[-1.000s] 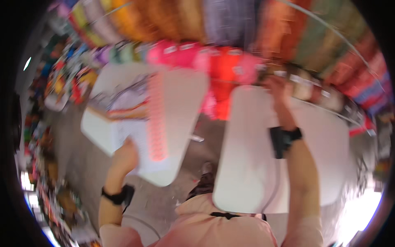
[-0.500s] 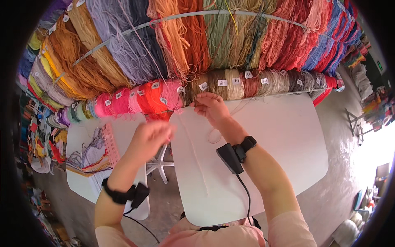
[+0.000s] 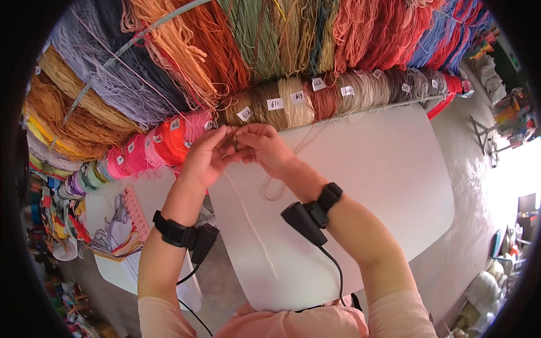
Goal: The person organizes embroidery thread by pulling strands from bundles on a rack, comparing them to a chart, and threading them through holes in a pink organizer.
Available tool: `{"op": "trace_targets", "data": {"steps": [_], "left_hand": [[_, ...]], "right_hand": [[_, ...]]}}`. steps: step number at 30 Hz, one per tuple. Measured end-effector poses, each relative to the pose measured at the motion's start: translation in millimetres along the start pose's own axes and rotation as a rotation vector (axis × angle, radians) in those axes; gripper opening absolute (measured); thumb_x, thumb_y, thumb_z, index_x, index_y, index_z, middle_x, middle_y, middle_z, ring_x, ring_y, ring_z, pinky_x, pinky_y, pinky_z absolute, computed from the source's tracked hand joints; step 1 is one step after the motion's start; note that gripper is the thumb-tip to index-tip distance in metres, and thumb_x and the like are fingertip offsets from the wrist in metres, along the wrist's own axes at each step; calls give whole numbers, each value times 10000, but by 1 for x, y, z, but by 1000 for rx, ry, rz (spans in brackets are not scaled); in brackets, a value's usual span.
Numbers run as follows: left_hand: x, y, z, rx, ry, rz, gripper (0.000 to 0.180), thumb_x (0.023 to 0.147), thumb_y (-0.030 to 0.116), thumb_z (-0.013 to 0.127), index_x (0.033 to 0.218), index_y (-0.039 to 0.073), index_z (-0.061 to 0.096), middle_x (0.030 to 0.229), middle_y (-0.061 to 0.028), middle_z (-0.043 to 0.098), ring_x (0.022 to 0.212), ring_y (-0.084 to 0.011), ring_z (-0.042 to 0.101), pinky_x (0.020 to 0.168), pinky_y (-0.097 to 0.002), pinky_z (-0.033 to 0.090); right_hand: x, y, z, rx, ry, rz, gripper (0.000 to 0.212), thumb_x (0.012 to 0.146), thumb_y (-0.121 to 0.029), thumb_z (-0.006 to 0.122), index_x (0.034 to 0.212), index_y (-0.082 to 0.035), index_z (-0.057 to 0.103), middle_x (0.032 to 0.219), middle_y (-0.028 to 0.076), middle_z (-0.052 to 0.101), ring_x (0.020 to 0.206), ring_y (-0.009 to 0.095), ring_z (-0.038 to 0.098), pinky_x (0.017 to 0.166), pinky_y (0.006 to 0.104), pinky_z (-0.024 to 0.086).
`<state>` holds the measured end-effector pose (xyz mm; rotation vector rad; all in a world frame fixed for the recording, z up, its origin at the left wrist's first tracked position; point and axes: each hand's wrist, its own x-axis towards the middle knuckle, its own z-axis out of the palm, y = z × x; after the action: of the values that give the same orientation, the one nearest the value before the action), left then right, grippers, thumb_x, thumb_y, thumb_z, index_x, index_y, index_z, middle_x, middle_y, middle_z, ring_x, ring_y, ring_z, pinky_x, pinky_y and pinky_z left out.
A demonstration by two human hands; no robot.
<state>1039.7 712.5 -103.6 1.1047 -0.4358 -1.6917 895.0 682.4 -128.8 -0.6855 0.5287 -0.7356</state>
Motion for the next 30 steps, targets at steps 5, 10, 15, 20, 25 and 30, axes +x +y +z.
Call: {"op": "trace_targets", "data": {"steps": [5, 10, 15, 20, 25, 30], "left_hand": [[-3, 4, -6, 0, -28, 20, 115, 779, 151, 543, 845, 56, 548, 804, -26, 562, 726, -111, 520, 633, -236, 426], [-1, 3, -10, 16, -46, 16, 133, 790, 156, 527, 866, 49, 547, 825, -30, 559, 743, -112, 523, 640, -238, 430], [-3, 5, -7, 65, -61, 1, 153, 795, 172, 519, 876, 44, 543, 828, -28, 553, 741, -109, 513, 639, -245, 424], [-4, 4, -5, 45, -70, 7, 173, 791, 194, 522, 873, 43, 544, 808, -21, 544, 707, -106, 494, 631, -264, 407], [-4, 5, -5, 58, -90, 9, 143, 791, 160, 519, 862, 40, 548, 807, -25, 552, 718, -107, 503, 643, -257, 421], [-6, 5, -9, 62, -74, 15, 114, 792, 111, 512, 856, 25, 549, 810, -53, 567, 698, -125, 533, 661, -272, 458]], "right_hand": [[1, 0, 3, -46, -4, 33, 77, 799, -117, 466, 808, -59, 516, 733, 49, 594, 578, 102, 560, 516, 203, 404], [2, 1, 3, -78, -5, 34, 104, 790, -139, 506, 793, -48, 558, 717, 37, 596, 568, 88, 557, 517, 196, 404], [4, 5, 4, -95, -14, -5, 80, 764, -117, 550, 762, -48, 591, 675, 24, 597, 567, 71, 551, 483, 173, 397], [6, 8, 4, -83, -14, -7, 69, 763, -95, 541, 763, -47, 589, 673, 25, 596, 569, 71, 550, 474, 169, 395], [4, 4, 5, -76, -2, 8, 71, 766, -89, 529, 758, -46, 585, 669, 28, 595, 557, 76, 545, 489, 184, 403], [2, 2, 3, -42, 0, 12, 83, 783, -102, 513, 768, -44, 570, 671, 42, 591, 555, 82, 542, 511, 203, 409]]}}
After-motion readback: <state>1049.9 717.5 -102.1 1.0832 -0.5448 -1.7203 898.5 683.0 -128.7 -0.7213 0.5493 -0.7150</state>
